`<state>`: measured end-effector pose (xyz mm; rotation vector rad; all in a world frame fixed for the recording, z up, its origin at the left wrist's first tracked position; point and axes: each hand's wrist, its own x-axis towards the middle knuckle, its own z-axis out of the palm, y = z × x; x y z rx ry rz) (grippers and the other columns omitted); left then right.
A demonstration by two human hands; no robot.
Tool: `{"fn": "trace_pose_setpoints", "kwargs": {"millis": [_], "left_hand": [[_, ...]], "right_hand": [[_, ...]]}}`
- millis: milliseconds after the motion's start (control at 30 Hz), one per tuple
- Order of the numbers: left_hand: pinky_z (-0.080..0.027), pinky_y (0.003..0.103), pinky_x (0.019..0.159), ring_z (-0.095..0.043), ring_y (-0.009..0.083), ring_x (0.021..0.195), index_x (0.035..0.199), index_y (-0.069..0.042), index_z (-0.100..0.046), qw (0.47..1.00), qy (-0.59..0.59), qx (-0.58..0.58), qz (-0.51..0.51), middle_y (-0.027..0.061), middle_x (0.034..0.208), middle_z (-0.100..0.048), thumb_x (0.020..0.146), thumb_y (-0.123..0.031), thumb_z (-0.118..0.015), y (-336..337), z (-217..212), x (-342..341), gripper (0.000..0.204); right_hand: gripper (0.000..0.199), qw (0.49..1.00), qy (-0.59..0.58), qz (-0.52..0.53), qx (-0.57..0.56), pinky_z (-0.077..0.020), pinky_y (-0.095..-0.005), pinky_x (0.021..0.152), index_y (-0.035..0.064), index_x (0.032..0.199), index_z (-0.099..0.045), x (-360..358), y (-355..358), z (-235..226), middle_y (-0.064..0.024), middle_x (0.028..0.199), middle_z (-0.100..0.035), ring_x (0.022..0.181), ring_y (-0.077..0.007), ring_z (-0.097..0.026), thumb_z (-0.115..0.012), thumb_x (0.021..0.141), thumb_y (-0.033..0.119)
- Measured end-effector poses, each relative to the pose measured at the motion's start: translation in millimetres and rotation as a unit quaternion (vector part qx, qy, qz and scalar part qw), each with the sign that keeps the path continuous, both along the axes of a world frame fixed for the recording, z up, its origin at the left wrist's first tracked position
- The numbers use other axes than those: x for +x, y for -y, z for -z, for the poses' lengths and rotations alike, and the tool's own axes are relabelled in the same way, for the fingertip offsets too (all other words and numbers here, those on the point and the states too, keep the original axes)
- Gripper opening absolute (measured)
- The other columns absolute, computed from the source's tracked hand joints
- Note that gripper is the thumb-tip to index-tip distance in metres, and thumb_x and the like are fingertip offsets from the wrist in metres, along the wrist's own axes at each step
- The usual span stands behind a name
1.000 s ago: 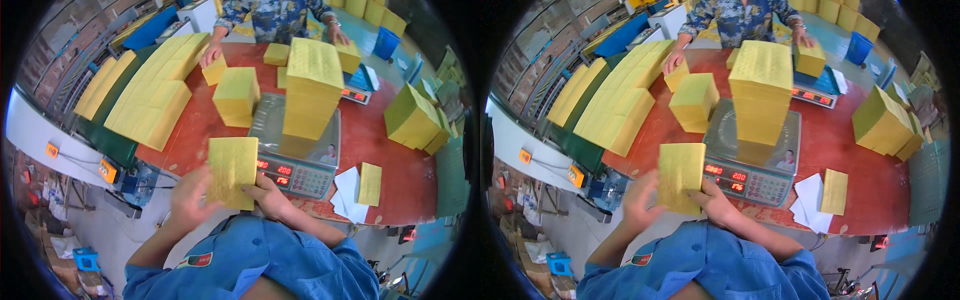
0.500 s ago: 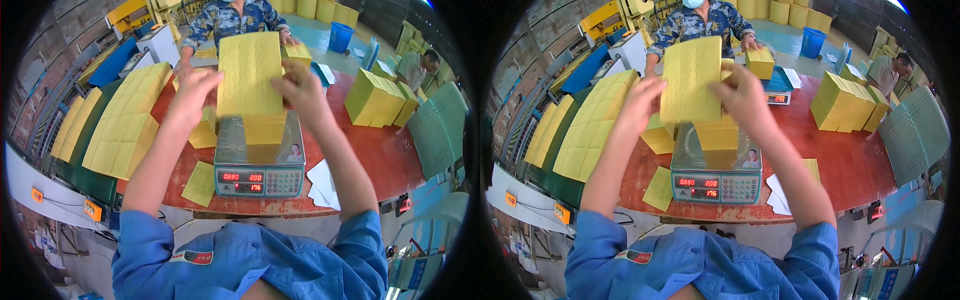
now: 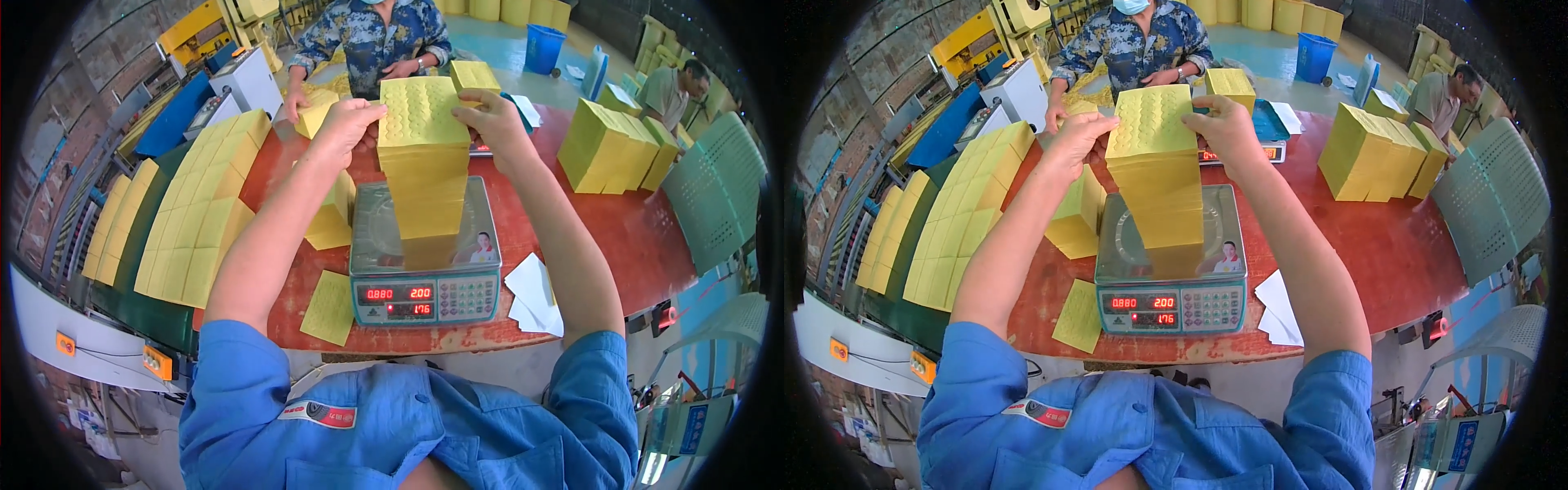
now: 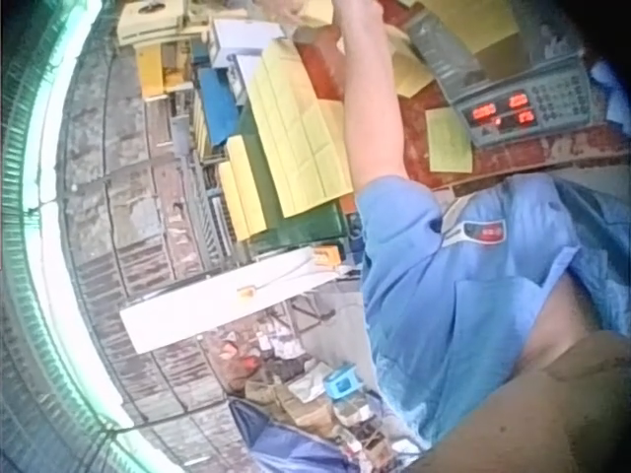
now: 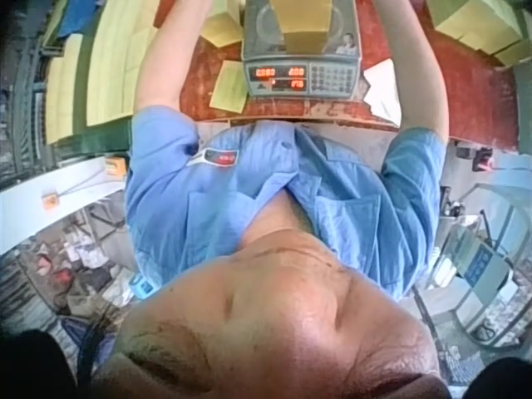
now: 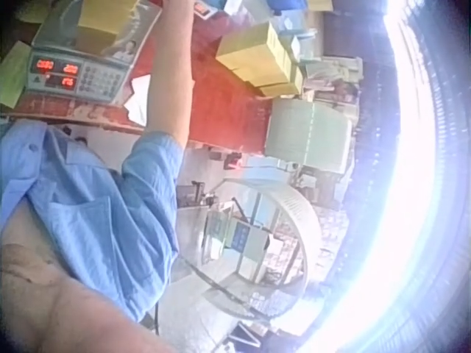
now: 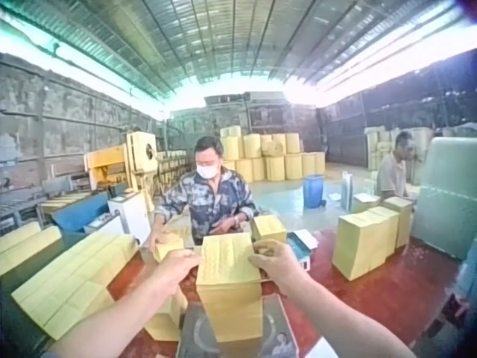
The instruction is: The person is weighing and stacking bundles of yellow paper on a digital scale in a factory.
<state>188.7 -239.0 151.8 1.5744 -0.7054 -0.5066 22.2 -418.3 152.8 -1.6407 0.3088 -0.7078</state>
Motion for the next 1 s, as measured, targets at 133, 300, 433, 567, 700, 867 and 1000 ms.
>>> {"fn": "trace_pose_setpoints", "kwargs": {"millis": [133, 300, 433, 567, 700, 867, 1000], "left_hand": [[-0.039, 0.022, 0.045, -0.055, 0.0083, 0.053, 0.081, -0.008, -0.06, 1.0, -0.006, -0.014, -0.003, 0.0011, 0.069, -0.062, 0.088, -0.025, -0.068, -0.6, 3.0, -2.3, 0.02], [-0.04, 0.022, 0.046, -0.054, 0.0087, 0.054, 0.08, -0.009, -0.059, 0.999, -0.016, -0.037, -0.007, 0.0002, 0.068, -0.059, 0.09, -0.025, -0.066, 0.2, 8.8, -9.5, 0.02], [-0.042, 0.024, 0.046, -0.056, 0.0092, 0.054, 0.082, -0.007, -0.06, 0.999, 0.002, -0.032, -0.02, 0.0001, 0.069, -0.061, 0.09, -0.022, -0.066, 0.6, 12.9, -9.8, 0.018], [-0.046, 0.025, 0.046, -0.058, 0.011, 0.056, 0.075, -0.008, -0.056, 0.988, 0.144, -0.035, -0.039, -0.0006, 0.069, -0.056, 0.093, -0.022, -0.062, 3.7, 27.5, 6.2, 0.023], [-0.049, 0.029, 0.039, -0.057, 0.0119, 0.053, 0.074, -0.006, -0.055, 0.976, 0.207, 0.01, -0.065, 0.0009, 0.069, -0.054, 0.095, -0.023, -0.059, 7.9, 39.4, 6.5, 0.026], [-0.042, 0.031, 0.056, -0.05, 0.0108, 0.056, 0.072, -0.003, -0.057, 0.951, 0.274, -0.032, -0.143, 0.0017, 0.059, -0.051, 0.094, -0.029, -0.057, 0.5, 46.7, -2.7, 0.034], [-0.035, 0.024, 0.051, -0.045, 0.0069, 0.055, 0.076, -0.006, -0.056, 0.967, 0.136, -0.102, -0.187, -0.0007, 0.061, -0.049, 0.098, -0.031, -0.052, -46.6, 24.3, -65.8, 0.034]], "right_hand": [[0.04, 1.0, 0.003, 0.017, -0.01, -0.0446, -0.0228, 0.053, -0.0048, 0.12, -0.058, 5.5, 0.5, 10.9, -0.0043, 0.079, -0.061, 0.062, -0.0097, -0.057, -0.071, 0.085, 0.008], [0.041, 0.994, 0.012, 0.051, -0.092, -0.049, -0.0265, 0.064, -0.0044, 0.115, -0.063, 5.2, 12.1, 21.9, -0.0072, 0.081, -0.066, 0.073, -0.0116, -0.062, -0.073, 0.08, 0.013], [0.04, 0.996, 0.028, 0.041, -0.079, -0.0488, -0.0264, 0.065, -0.0045, 0.115, -0.063, 6.6, 13.0, 26.7, -0.0064, 0.08, -0.066, 0.072, -0.0117, -0.061, -0.073, 0.08, 0.014], [0.037, 0.988, 0.017, 0.072, -0.139, -0.0495, -0.0274, 0.064, -0.0024, 0.113, -0.064, 5.1, 6.7, 24.4, -0.0056, 0.076, -0.066, 0.069, -0.0113, -0.06, -0.072, 0.081, 0.015], [0.035, 0.963, 0.023, 0.139, -0.228, -0.0499, -0.029, 0.062, -0.0006, 0.111, -0.065, -3.1, -4.1, 23.0, -0.0064, 0.074, -0.065, 0.066, -0.011, -0.059, -0.072, 0.081, 0.016], [0.032, 0.964, 0.059, 0.143, -0.215, -0.0482, -0.0279, 0.062, -0.0007, 0.111, -0.065, -11.2, -6.3, 27.8, -0.0061, 0.072, -0.063, 0.064, -0.0106, -0.057, -0.069, 0.083, 0.015], [0.021, 0.98, 0.12, 0.114, -0.111, -0.0424, -0.0244, 0.057, -0.0015, 0.108, -0.065, -54.0, -29.4, 28.2, -0.0014, 0.069, -0.056, 0.06, -0.0073, -0.05, -0.061, 0.09, 0.009]]}}
